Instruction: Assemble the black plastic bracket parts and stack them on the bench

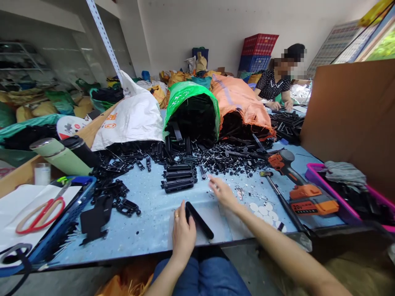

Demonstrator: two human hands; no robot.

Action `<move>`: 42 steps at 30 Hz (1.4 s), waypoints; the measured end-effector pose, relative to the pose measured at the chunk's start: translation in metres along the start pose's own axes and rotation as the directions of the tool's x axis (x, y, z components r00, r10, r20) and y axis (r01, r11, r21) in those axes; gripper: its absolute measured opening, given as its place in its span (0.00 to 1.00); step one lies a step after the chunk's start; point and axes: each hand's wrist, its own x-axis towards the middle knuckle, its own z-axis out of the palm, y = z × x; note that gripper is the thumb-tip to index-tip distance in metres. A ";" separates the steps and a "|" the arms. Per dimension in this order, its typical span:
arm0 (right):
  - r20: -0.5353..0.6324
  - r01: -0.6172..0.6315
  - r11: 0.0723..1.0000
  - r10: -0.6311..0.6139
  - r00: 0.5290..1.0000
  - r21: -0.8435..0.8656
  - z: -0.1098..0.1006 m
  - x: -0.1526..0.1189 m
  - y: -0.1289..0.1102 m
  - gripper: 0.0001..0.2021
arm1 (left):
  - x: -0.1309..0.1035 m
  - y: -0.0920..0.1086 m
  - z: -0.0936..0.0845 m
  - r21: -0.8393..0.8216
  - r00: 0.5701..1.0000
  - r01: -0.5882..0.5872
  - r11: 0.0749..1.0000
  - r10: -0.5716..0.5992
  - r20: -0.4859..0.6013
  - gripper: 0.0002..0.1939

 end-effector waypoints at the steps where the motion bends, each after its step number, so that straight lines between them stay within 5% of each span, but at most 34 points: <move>1: -0.083 -0.043 0.986 0.030 0.996 -0.158 -0.018 0.022 0.021 0.21 | 0.002 -0.002 -0.004 0.094 0.989 -0.123 0.988 0.113 0.100 0.27; 2: -0.158 -0.104 0.937 0.053 0.986 -0.332 -0.037 0.044 0.043 0.21 | 0.006 -0.002 -0.009 0.149 0.943 -0.275 0.950 0.237 0.232 0.28; 4: -0.122 -0.148 0.746 0.090 0.988 -0.650 -0.072 0.084 0.080 0.24 | 0.017 0.001 -0.017 0.150 0.775 -0.534 0.832 0.411 0.480 0.26; 6: -0.061 -0.116 0.696 0.103 0.993 -0.709 -0.099 0.113 0.105 0.25 | 0.028 0.008 -0.020 0.159 0.660 -0.646 0.746 0.442 0.608 0.23; 8: 0.002 -0.070 0.690 0.103 0.995 -0.720 -0.114 0.127 0.115 0.24 | 0.033 0.017 -0.019 0.264 0.675 -0.656 0.707 0.392 0.625 0.21; 10: 0.033 -0.042 0.675 0.098 0.995 -0.737 -0.121 0.127 0.114 0.21 | 0.030 0.024 -0.014 0.425 0.768 -0.586 0.690 0.307 0.561 0.21; 12: 0.044 -0.016 0.654 0.075 0.996 -0.756 -0.120 0.111 0.103 0.16 | 0.023 0.027 -0.010 0.575 0.872 -0.449 0.684 0.195 0.449 0.21; 14: 0.090 0.029 0.651 0.060 0.994 -0.758 -0.114 0.080 0.085 0.12 | 0.017 0.026 -0.007 0.628 0.900 -0.382 0.678 0.118 0.420 0.21; 16: 0.240 0.124 0.710 0.065 0.969 -0.693 -0.104 0.035 0.060 0.12 | 0.016 0.023 -0.006 0.564 0.844 -0.446 0.695 0.117 0.523 0.21; 19: 0.540 0.310 0.852 -0.039 0.841 -0.422 -0.082 -0.039 0.020 0.17 | 0.024 0.017 -0.009 0.394 0.727 -0.535 0.747 0.170 0.665 0.20; 23: 0.629 0.436 0.838 -0.150 0.763 -0.329 -0.047 -0.095 -0.013 0.19 | 0.034 0.018 -0.014 0.269 0.673 -0.555 0.787 0.235 0.702 0.22; 27: 0.604 0.392 0.821 -0.073 0.793 -0.415 -0.028 -0.100 -0.023 0.19 | 0.032 0.023 -0.016 0.213 0.662 -0.545 0.811 0.260 0.703 0.22; 31: 0.517 0.373 0.781 -0.075 0.853 -0.501 -0.028 -0.097 -0.033 0.17 | 0.026 0.018 -0.014 0.153 0.680 -0.557 0.817 0.342 0.649 0.36; 34: 0.442 0.379 0.731 -0.118 0.889 -0.567 -0.032 -0.096 -0.046 0.15 | 0.025 0.011 -0.012 0.131 0.712 -0.557 0.820 0.389 0.585 0.29; 37: 0.421 0.406 0.698 -0.164 0.892 -0.590 -0.035 -0.091 -0.054 0.14 | 0.025 0.007 -0.013 0.109 0.722 -0.565 0.818 0.425 0.546 0.22; 42: 0.448 0.472 0.684 -0.232 0.863 -0.556 -0.040 -0.081 -0.040 0.14 | 0.023 0.010 -0.012 0.130 0.722 -0.567 0.814 0.414 0.555 0.24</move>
